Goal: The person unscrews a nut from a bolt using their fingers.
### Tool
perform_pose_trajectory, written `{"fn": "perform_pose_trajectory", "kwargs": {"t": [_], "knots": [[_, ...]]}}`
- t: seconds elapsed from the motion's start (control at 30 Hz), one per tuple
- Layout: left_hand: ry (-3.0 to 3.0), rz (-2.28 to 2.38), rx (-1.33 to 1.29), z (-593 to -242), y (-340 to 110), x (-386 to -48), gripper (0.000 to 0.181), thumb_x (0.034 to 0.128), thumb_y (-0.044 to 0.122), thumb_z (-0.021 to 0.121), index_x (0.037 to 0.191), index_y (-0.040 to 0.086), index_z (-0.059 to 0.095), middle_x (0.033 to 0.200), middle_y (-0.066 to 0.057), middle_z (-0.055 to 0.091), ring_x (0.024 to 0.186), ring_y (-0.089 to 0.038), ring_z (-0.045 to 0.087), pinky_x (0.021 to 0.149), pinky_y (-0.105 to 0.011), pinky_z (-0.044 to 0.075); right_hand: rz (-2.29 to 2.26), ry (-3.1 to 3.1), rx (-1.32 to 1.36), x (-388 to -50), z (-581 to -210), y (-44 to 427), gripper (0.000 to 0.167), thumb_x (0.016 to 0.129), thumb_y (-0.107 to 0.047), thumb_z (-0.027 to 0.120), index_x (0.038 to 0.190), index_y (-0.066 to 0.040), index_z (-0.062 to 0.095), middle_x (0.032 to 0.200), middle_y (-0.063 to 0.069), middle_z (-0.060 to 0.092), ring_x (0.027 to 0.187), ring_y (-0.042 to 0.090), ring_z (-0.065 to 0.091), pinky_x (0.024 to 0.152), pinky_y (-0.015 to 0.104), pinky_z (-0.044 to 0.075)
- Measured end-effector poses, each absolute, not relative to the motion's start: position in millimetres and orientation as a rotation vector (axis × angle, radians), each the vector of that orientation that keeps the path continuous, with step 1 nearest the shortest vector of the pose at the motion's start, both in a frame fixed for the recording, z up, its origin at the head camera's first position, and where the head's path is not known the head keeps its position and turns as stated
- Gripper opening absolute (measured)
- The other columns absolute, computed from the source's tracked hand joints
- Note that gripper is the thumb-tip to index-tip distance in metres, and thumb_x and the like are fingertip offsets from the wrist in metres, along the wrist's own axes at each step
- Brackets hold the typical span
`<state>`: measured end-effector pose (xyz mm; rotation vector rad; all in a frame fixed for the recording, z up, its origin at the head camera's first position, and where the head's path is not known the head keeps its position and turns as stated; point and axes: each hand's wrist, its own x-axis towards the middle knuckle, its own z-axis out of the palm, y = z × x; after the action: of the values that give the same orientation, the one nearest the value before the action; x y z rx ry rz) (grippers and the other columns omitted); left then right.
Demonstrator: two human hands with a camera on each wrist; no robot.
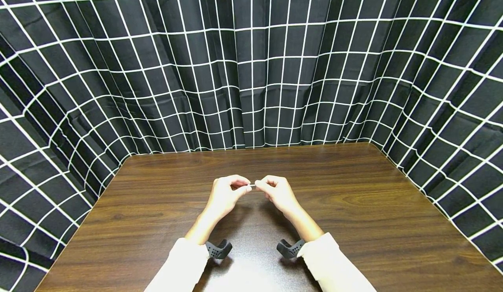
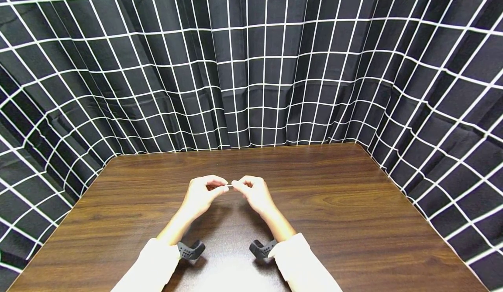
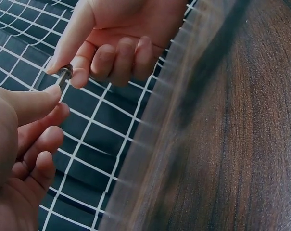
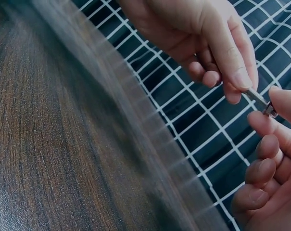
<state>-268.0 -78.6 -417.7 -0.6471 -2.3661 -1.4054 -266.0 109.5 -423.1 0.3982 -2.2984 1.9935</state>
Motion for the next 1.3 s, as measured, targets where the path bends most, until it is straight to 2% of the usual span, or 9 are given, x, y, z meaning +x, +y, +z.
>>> {"fn": "perform_pose_trajectory", "kwargs": {"t": [0.17, 0.3, 0.57, 1.0, 1.3], "knots": [[-2.362, -1.399, -0.662, -418.5, -78.7, -269.5, 0.014, 0.0816, 0.011, 0.078, 0.096, 0.009, 0.075, 0.083, 0.005, 0.073, 0.071, -0.006, 0.065, 0.064, -0.026, 0.051, 2.012, -2.290, 0.393, -265.3, -422.2, 109.7, 0.020, 0.091, -0.012, 0.068, 0.083, 0.006, 0.066, 0.056, -0.004, 0.044, 0.047, 0.006, 0.034, 0.044, 0.021, 0.027], [-2.383, -1.382, -0.647, -417.1, -79.0, -269.5, 0.011, 0.0824, 0.013, 0.077, 0.093, 0.012, 0.076, 0.083, 0.008, 0.073, 0.071, -0.004, 0.064, 0.064, -0.025, 0.051, 2.008, -2.278, 0.417, -265.4, -422.5, 110.4, 0.016, 0.089, -0.009, 0.069, 0.087, 0.007, 0.066, 0.057, -0.005, 0.043, 0.048, 0.006, 0.035, 0.044, 0.021, 0.027], [-2.378, -1.343, -0.657, -415.2, -80.8, -269.2, 0.010, 0.0825, 0.014, 0.077, 0.091, 0.010, 0.076, 0.081, 0.007, 0.072, 0.069, -0.004, 0.063, 0.062, -0.025, 0.050, 1.975, -2.215, 0.476, -267.1, -426.4, 109.6, 0.011, 0.084, 0.000, 0.071, 0.094, 0.004, 0.068, 0.059, -0.005, 0.045, 0.051, 0.006, 0.036, 0.046, 0.021, 0.027], [-2.387, -1.332, -0.651, -414.3, -82.0, -269.1, 0.008, 0.0825, 0.013, 0.077, 0.090, 0.012, 0.076, 0.080, 0.009, 0.072, 0.068, -0.003, 0.062, 0.062, -0.025, 0.050, 1.937, -2.184, 0.550, -266.0, -425.3, 109.5, 0.022, 0.079, 0.007, 0.072, 0.100, 0.002, 0.068, 0.062, 0.003, 0.049, 0.051, 0.006, 0.039, 0.046, 0.020, 0.030], [-2.389, -1.343, -0.647, -415.3, -80.6, -269.8, 0.008, 0.0825, 0.013, 0.077, 0.090, 0.013, 0.076, 0.080, 0.009, 0.072, 0.069, -0.003, 0.062, 0.063, -0.026, 0.050, 2.005, -2.187, 0.563, -265.1, -420.5, 111.1, 0.030, 0.077, 0.015, 0.066, 0.107, 0.008, 0.064, 0.061, 0.001, 0.046, 0.049, 0.006, 0.037, 0.045, 0.020, 0.030]]}}
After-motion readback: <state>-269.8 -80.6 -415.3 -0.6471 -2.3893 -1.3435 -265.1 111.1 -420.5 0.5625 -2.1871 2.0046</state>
